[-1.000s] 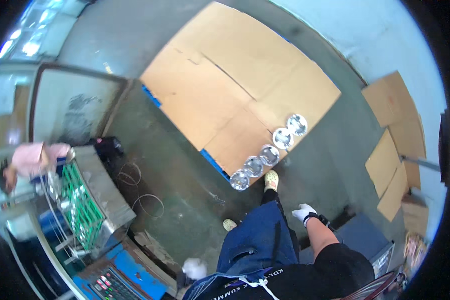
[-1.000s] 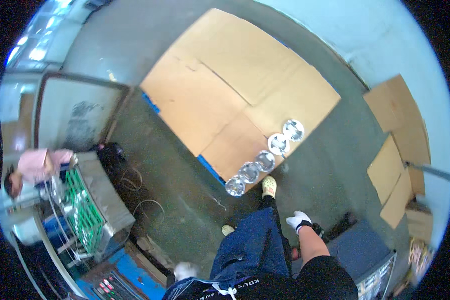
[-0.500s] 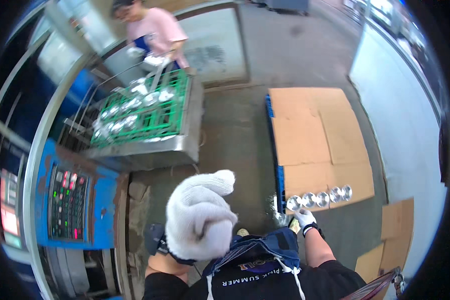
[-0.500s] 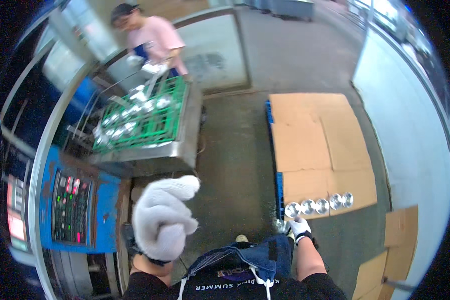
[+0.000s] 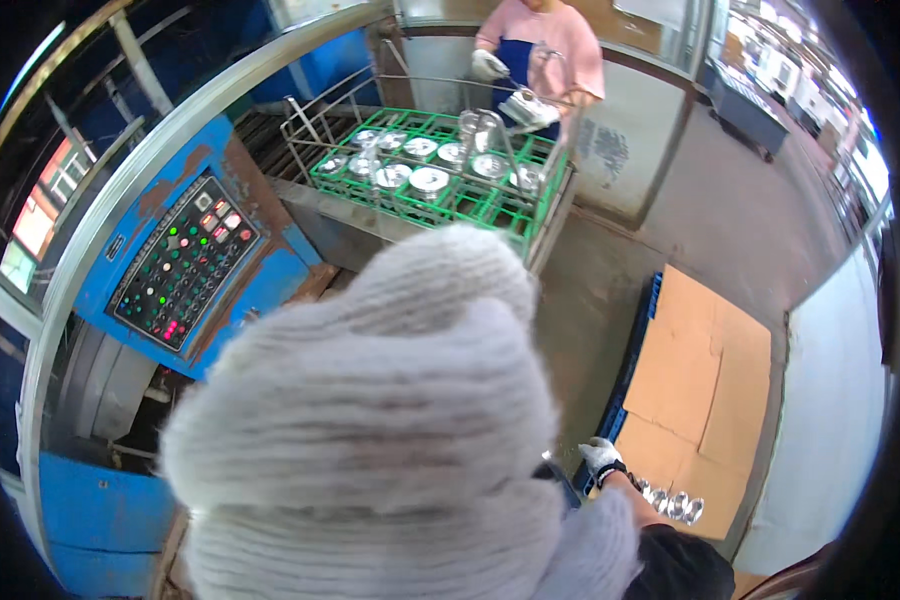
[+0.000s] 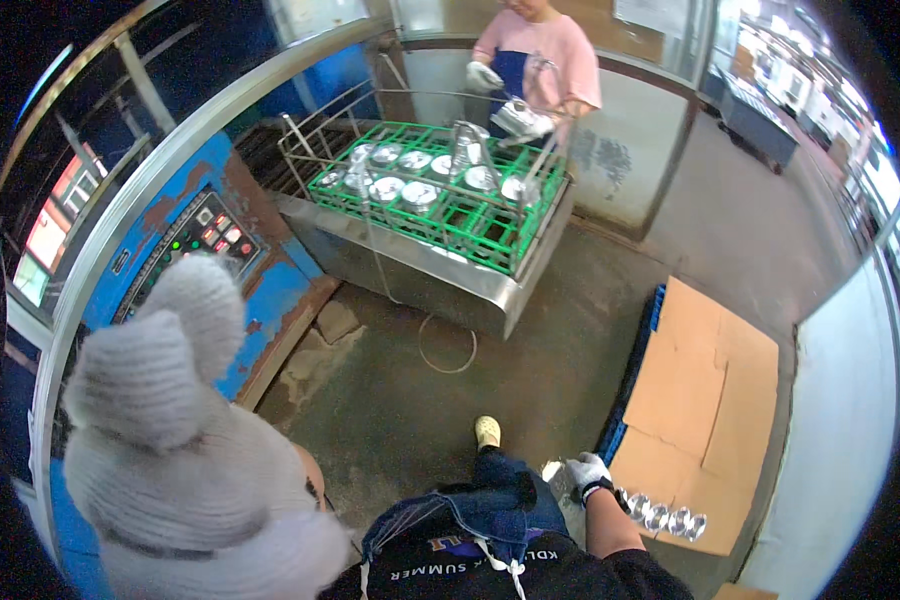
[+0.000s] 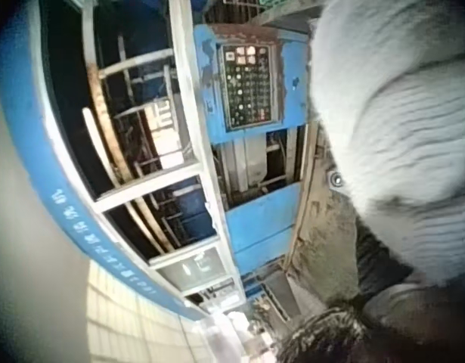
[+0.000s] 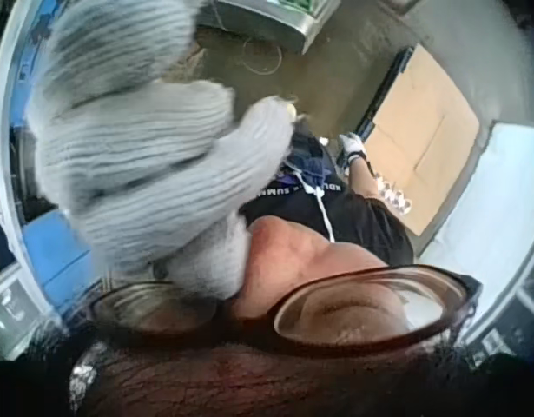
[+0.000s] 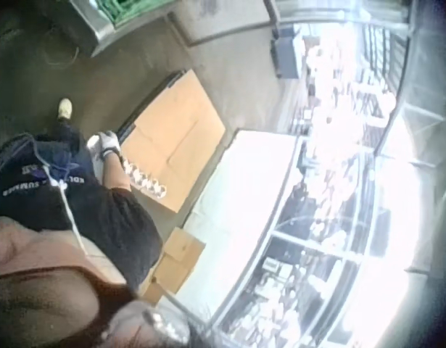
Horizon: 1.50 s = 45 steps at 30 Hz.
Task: Transferring metal pistons from a green plastic tray in a metal rack to a cardboard-covered pallet and then operating a control panel on a cleaning or processing machine.
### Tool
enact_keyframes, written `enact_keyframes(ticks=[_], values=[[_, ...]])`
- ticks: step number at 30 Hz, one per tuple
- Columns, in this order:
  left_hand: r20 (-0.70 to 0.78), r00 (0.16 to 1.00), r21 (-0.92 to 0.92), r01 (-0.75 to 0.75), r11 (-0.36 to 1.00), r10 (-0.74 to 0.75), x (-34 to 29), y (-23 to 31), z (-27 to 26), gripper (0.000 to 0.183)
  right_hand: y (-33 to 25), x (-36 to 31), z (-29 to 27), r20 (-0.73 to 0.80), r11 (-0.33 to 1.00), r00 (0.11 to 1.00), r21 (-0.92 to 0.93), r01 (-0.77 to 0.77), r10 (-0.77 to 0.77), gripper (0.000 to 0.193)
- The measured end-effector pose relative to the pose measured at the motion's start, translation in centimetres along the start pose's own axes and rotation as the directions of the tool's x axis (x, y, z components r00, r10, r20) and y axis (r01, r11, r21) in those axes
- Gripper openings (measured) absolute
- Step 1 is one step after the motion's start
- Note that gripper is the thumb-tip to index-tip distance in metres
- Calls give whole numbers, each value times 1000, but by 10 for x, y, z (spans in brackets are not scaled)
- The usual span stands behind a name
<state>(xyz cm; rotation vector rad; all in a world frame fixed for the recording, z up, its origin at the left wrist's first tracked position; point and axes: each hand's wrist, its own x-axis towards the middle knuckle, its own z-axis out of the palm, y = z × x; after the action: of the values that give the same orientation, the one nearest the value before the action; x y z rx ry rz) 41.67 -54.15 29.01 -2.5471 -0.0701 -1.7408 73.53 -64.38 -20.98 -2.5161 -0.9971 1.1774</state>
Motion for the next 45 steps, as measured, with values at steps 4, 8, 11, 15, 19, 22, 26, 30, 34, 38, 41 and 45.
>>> enact_keyframes(ticks=[4,8,11,15,19,22,26,30,34,38,41,45], values=[[7,996,86,92,992,-93,-7,-40,-3,22,-42,63,34,130,992,989,-89,85,-73,60],[28,979,164,195,967,-203,-11,-86,0,17,-132,84,35,121,965,964,-90,247,-235,59],[58,954,235,272,933,-293,-23,-129,-10,15,-184,147,60,131,823,823,-69,564,-553,54],[125,829,486,428,762,-545,-72,-180,-40,10,-348,88,11,177,771,750,171,614,-637,63],[128,505,584,657,476,-854,-144,-226,-85,7,-488,53,-25,262,628,579,177,758,-772,70],[0,386,619,725,303,-922,-190,-231,-127,7,-566,54,-8,-141,142,131,-69,987,-981,81],[-29,333,542,797,265,-943,-258,-259,-175,5,-675,39,4,-338,170,-13,-506,846,-941,94],[92,267,440,853,280,-959,-290,-309,-207,5,-738,74,35,-218,436,385,-581,687,-897,94],[211,303,393,844,365,-929,-311,-359,-226,6,-789,74,47,-133,655,663,-385,650,-737,40],[402,207,340,870,356,-892,-310,-420,-212,7,-782,93,53,-332,718,648,-166,676,-686,27],[323,204,220,934,283,-924,-324,-449,-192,25,-757,77,25,-319,510,506,78,857,-801,36],[322,266,31,956,291,-908,-339,-497,-167,32,-658,67,46,128,407,401,514,755,-907,40]])
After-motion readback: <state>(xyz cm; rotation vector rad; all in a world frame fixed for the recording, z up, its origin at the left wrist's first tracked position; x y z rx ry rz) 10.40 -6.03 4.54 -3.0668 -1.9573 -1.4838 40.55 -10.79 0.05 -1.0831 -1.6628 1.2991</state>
